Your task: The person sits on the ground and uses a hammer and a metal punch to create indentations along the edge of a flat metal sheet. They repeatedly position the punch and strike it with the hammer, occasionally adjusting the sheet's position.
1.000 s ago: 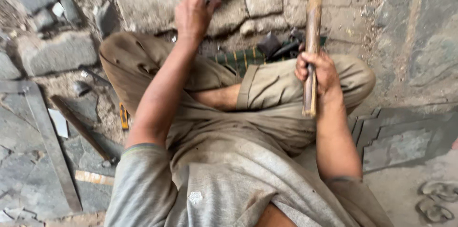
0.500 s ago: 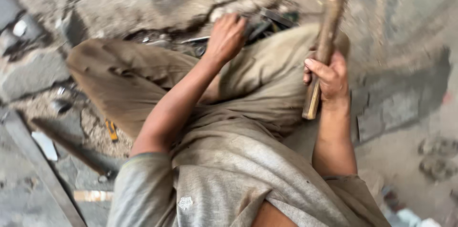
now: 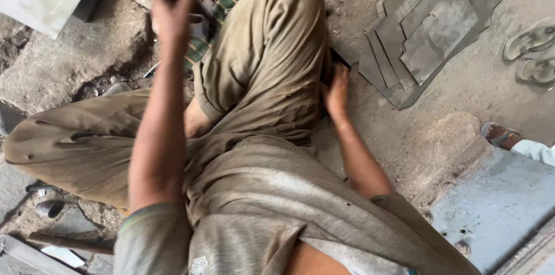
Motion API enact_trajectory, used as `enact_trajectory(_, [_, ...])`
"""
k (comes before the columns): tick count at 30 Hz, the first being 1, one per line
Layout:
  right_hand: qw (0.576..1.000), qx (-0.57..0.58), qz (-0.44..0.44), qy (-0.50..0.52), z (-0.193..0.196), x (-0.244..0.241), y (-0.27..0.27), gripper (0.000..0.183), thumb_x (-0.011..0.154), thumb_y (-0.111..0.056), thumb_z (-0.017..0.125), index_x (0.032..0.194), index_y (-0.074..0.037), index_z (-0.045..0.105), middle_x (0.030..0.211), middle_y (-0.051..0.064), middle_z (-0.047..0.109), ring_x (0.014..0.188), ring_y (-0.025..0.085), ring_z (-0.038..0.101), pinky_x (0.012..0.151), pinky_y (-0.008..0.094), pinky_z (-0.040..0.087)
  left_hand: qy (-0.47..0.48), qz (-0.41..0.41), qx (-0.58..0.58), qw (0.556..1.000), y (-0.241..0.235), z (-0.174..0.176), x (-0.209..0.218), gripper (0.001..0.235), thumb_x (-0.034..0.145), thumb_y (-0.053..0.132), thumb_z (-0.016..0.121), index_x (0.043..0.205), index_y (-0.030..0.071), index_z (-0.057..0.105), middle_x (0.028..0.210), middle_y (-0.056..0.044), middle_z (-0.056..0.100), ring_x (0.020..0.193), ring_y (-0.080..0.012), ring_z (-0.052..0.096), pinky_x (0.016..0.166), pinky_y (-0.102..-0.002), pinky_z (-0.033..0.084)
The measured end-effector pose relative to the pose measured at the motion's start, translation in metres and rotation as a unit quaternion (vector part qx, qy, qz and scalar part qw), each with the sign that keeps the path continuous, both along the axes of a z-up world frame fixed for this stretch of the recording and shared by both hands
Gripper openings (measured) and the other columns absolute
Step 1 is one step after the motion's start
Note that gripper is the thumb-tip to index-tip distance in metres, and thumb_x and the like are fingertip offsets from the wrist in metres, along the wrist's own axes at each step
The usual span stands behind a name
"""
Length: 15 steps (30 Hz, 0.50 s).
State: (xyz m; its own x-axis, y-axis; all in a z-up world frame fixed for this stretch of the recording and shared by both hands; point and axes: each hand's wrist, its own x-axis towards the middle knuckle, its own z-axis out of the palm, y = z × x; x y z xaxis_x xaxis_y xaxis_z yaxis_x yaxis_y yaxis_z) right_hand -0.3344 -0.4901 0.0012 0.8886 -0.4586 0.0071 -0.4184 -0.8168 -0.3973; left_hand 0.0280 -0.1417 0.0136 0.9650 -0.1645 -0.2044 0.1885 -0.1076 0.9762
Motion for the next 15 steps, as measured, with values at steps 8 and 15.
enact_trajectory(8, [0.996,0.029,0.083,0.013,0.01,0.046,-0.079,0.078,0.093,-0.012,0.081,0.157,0.003,0.039,0.135,0.027,0.064,0.116,0.046,0.062,0.098,0.052,0.054,0.053,0.206,-0.289,0.934,0.133,0.096,-0.04,0.066,0.106,0.018,0.071,0.153,0.015,0.025,0.124,-0.022,0.07,0.11,-0.034,0.077,0.09,-0.05,0.066])
enact_trajectory(15, [0.992,0.081,0.096,0.025,0.055,0.108,-0.107,0.054,0.091,-0.008,0.08,0.138,0.003,0.056,0.126,0.028,0.069,0.119,0.042,0.068,0.099,0.049,0.054,-0.121,0.35,-0.29,0.883,0.221,0.043,0.021,0.047,0.107,0.004,0.074,0.144,0.001,0.046,0.128,-0.017,0.065,0.115,-0.0338,0.072,0.094,-0.049,0.064])
